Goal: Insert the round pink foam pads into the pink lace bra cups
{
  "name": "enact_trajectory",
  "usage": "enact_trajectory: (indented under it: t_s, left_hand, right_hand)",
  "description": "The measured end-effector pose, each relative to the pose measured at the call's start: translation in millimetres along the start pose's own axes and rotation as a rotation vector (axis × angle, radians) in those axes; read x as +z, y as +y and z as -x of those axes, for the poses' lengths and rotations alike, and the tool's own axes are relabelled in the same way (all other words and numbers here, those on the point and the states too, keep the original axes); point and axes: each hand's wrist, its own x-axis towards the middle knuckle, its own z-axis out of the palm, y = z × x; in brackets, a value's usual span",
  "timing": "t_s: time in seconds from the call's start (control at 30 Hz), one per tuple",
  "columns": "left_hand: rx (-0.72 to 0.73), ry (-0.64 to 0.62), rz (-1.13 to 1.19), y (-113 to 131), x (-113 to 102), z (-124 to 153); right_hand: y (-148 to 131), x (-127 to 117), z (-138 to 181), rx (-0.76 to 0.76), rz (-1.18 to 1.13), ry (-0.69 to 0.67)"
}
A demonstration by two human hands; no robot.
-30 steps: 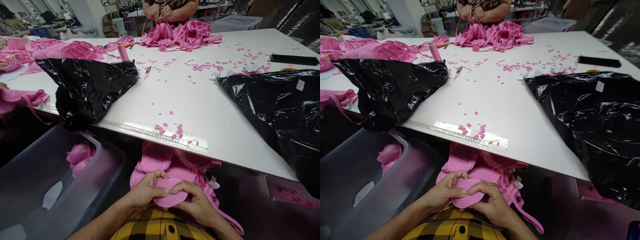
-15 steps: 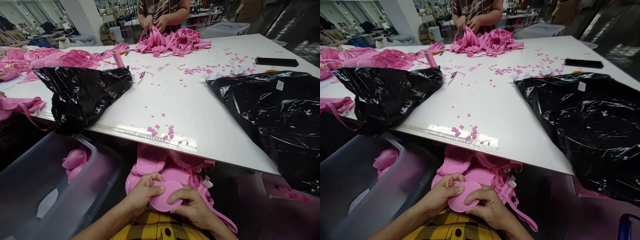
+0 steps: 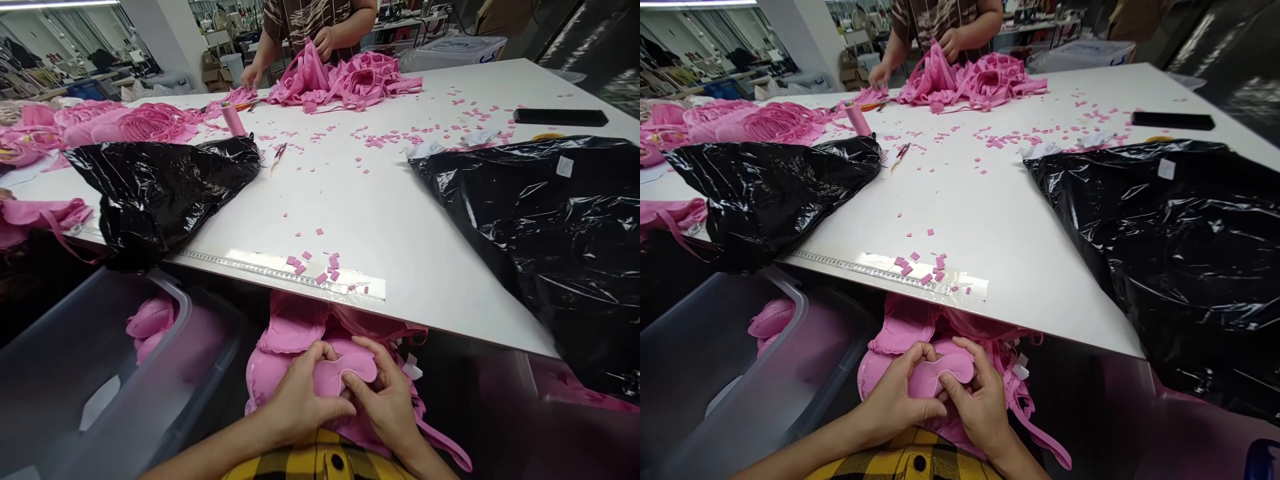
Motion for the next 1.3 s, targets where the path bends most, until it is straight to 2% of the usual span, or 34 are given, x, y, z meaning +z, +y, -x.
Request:
enact_trajectory:
  t_s: [0.07,0.13,0.27,0.33,0.43,0.5,0.57,0.67,0.77,0.87,0.97,1.07,1.17,1.3]
  left_hand:
    - [0.011,-0.003,0.033,0,3,-1]
    - [-0.021,-0.054,0.185,-1,4,-2]
    - [-0.095,-0.083,0.371,-5,4,-7]
    - [-0.105,-0.065,0.367,-6,4,-9]
    - [-0.120,-0.038,0.350,-5,2,-11]
    - [-0.138,-0.044,0.347,-4,1,-11]
    - [-0.152,-0.070,0.344,-2,0,-11]
    - [-0.101,-0.094,0.284,1,0,-9]
    - [0.008,-0.051,0.178,3,0,-8]
    - [0.089,0.005,0.135,1,0,-9]
    - [-0.022,0.022,0.239,-3,-1,-13]
    - [-0.208,0.002,0.438,-7,0,-19]
    - [-0.326,-0.027,0.591,-8,1,-22]
    - [-0.414,-0.048,0.691,-6,2,-21]
  right_hand:
    - [-4,-1,-2,0.036,0.001,0.003]
    - [-11,-2,-4,0.053,-0.008,-0.035]
    - [-28,-6,-10,0.119,-0.052,-0.251]
    - [-34,-10,-13,0.064,0.016,-0.316]
    - [-36,-18,-15,-0.079,0.257,-0.303]
    - [-32,-22,-14,-0.082,0.329,-0.310]
    - [-26,-23,-11,-0.008,0.231,-0.325]
    - [-18,-17,-8,0.198,-0.091,-0.279]
    - [-15,-7,-9,0.374,-0.383,-0.192]
    - [-16,0,-13,0.476,-0.561,-0.154]
    - [-17,0,-16,0.541,-0.647,-0.198]
    - [-18,-9,-16,0.499,-0.613,-0.392]
    - [-24,-17,-17,0.402,-0.443,-0.562]
    - [-31,-19,-17,0.256,-0.177,-0.528]
